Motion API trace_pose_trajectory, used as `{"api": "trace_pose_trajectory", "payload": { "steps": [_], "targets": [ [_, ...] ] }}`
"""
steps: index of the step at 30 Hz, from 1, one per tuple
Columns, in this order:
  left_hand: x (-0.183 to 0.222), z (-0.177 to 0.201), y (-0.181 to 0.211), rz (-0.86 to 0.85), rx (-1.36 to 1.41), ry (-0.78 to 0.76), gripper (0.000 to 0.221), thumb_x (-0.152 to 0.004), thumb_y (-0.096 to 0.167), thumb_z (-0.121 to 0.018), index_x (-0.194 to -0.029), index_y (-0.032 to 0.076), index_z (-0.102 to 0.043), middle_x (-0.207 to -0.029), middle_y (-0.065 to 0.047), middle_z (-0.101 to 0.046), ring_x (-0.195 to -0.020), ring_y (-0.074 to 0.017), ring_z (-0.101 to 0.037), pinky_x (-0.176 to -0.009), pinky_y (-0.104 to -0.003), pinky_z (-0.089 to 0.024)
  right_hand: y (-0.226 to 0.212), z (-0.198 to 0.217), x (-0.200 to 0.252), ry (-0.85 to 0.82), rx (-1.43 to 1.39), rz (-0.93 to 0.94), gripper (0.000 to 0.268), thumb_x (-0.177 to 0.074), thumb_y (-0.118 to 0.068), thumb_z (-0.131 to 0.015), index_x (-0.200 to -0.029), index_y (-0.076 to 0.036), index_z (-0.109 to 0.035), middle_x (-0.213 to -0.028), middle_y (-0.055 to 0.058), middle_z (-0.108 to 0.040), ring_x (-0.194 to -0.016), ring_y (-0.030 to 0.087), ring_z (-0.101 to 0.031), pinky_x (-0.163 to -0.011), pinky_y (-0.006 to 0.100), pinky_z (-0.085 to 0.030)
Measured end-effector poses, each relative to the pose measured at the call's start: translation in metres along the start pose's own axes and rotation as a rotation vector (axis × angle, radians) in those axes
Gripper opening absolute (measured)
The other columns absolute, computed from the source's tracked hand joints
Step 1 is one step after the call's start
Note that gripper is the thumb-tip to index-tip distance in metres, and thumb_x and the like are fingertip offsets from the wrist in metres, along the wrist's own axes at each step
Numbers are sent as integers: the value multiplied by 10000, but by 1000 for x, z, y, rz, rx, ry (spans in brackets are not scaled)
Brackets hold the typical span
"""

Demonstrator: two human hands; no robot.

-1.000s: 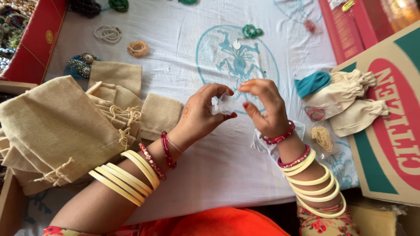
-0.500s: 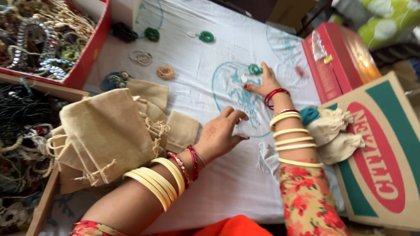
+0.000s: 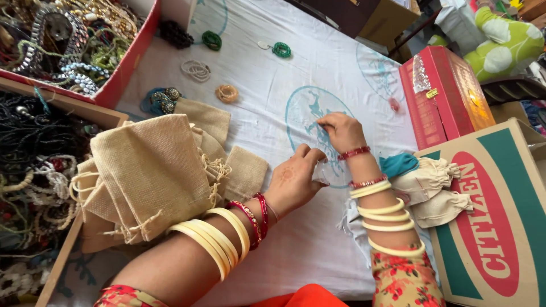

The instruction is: Sorting and packaging small rings and beads into plastic bags and cloth drawstring pouches.

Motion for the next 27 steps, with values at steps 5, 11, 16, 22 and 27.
{"api": "trace_pose_trajectory", "payload": {
  "steps": [5, 11, 16, 22, 27],
  "targets": [
    [-3, -2, -3, 53, -18, -9, 518, -758, 245, -853, -1198, 131, -605, -1175, -128, -585, -980, -379, -645, -818, -454, -529, -42, 32, 44, -12, -112, -49, 208, -841, 41, -711, -996, -73, -791, -978, 100, -757, -881, 239, -732, -766, 331, -576],
    [-6, -6, -8, 36, -10, -4, 525, -734, 257, -871, -1173, 113, -622, -1158, -118, -608, -1026, -347, -654, -835, -429, -536, -66, 58, 87, 267, -941, -71, 122, -990, 70, -672, -1100, 21, -689, -1151, 114, -714, -1012, 123, -681, -905, 260, -579],
    [-8, -10, -17, -9, 108, -22, 536, -732, 314, -885, -1152, 79, -649, -1052, -126, -688, -991, -303, -676, -832, -388, -540, -80, 54, 92, 137, -1127, 19, 119, -987, 77, -676, -1074, -2, -662, -1101, 123, -731, -1063, 171, -703, -961, 306, -583],
    [-9, -13, -13, 125, 252, -172, 584, -732, 317, -883, -1210, 52, -680, -1026, -82, -732, -867, -180, -668, -782, -338, -542, -69, 54, 90, -68, -1121, 173, 128, -971, 85, -688, -1025, -30, -676, -1086, 109, -740, -1257, 252, -649, -1113, 395, -525],
    [-4, -23, -20, 269, 482, -375, 479, -786, 235, -864, -1190, 33, -702, -925, -38, -709, -791, -103, -599, -715, -288, -526, -74, 70, 89, -153, -988, 219, 96, -942, 42, -697, -985, -43, -686, -1059, 100, -733, -1254, 247, -619, -1090, 389, -509]
  ]
}}
Point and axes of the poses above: each hand's wrist, its own x-axis away from the middle knuckle, its own z-axis out of the back of the hand, y = z × x, the point moved 3 cm from there along -x, towards the middle knuckle
